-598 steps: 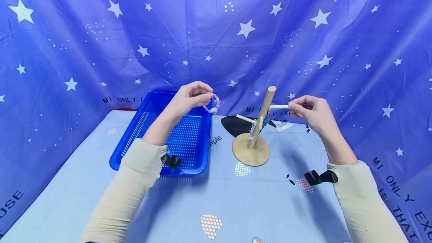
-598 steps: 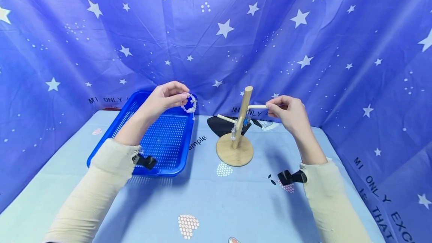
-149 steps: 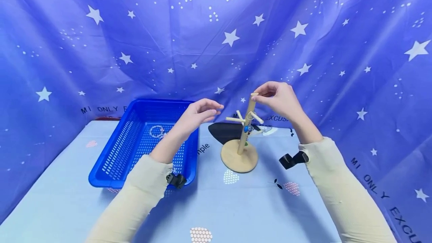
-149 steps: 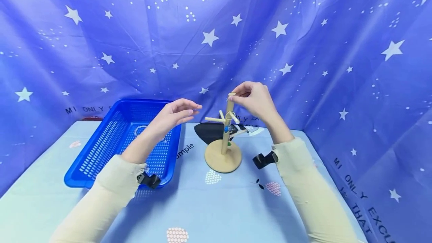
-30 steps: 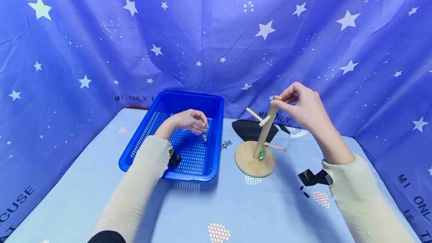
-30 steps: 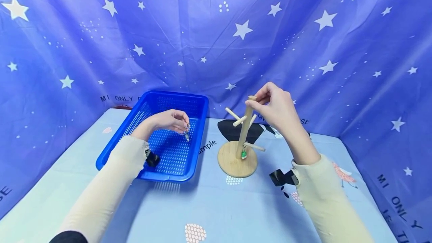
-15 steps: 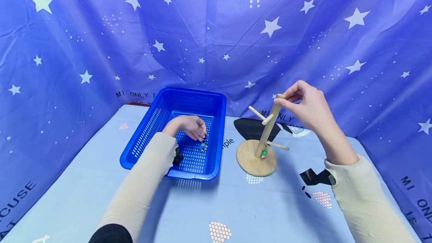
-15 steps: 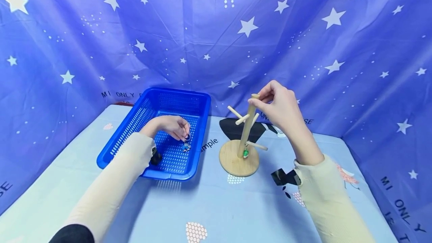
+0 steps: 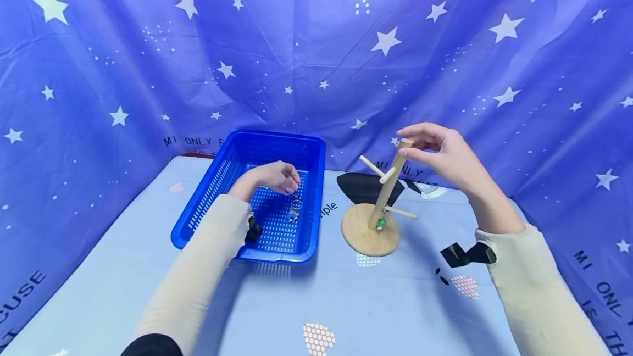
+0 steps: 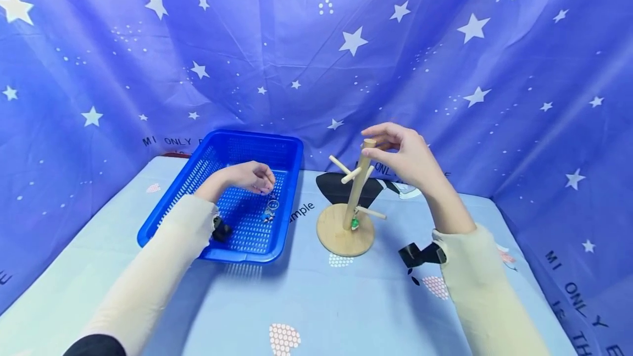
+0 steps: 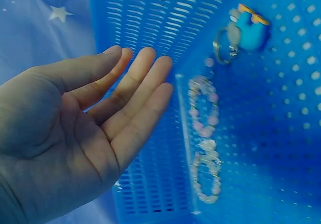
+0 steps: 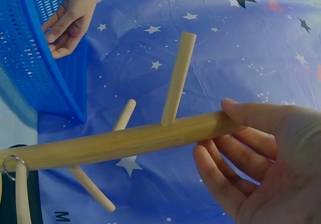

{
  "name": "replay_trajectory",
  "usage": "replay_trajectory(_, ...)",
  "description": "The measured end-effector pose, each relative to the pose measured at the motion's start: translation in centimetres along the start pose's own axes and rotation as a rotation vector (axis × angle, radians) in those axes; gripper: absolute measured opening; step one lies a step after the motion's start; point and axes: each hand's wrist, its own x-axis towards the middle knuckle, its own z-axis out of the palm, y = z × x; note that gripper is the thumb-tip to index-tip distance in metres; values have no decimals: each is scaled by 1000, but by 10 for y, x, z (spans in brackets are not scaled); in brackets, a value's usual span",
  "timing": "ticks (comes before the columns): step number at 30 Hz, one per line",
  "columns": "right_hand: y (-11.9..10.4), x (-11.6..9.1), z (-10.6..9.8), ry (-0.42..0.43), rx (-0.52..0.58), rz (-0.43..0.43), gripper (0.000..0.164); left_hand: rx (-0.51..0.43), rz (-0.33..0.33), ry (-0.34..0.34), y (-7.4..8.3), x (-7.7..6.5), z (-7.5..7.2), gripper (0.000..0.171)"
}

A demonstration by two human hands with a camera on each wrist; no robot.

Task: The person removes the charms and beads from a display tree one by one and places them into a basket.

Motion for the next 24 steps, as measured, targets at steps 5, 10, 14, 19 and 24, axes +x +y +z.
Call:
replay_trajectory(5,0,1,-2,5,-43,-15,31,-1,83,39,14,-8,3,20)
replay_trajectory(10,0,-1,-3,69,-103,-18,29,27,157,61,32,-14,10,21)
replay_trajectory(14,-1,-3,-2,180,-156,20,27,33,226,41,48,-16,20,21)
replay_trajectory(19,-3,-5,3,273,-182,47,33,8,281,-13,67,-14,35,23)
replay_trajectory(24,-5,-7,8,332,-219,54,37,-13,313,-79,86,-6,53,25)
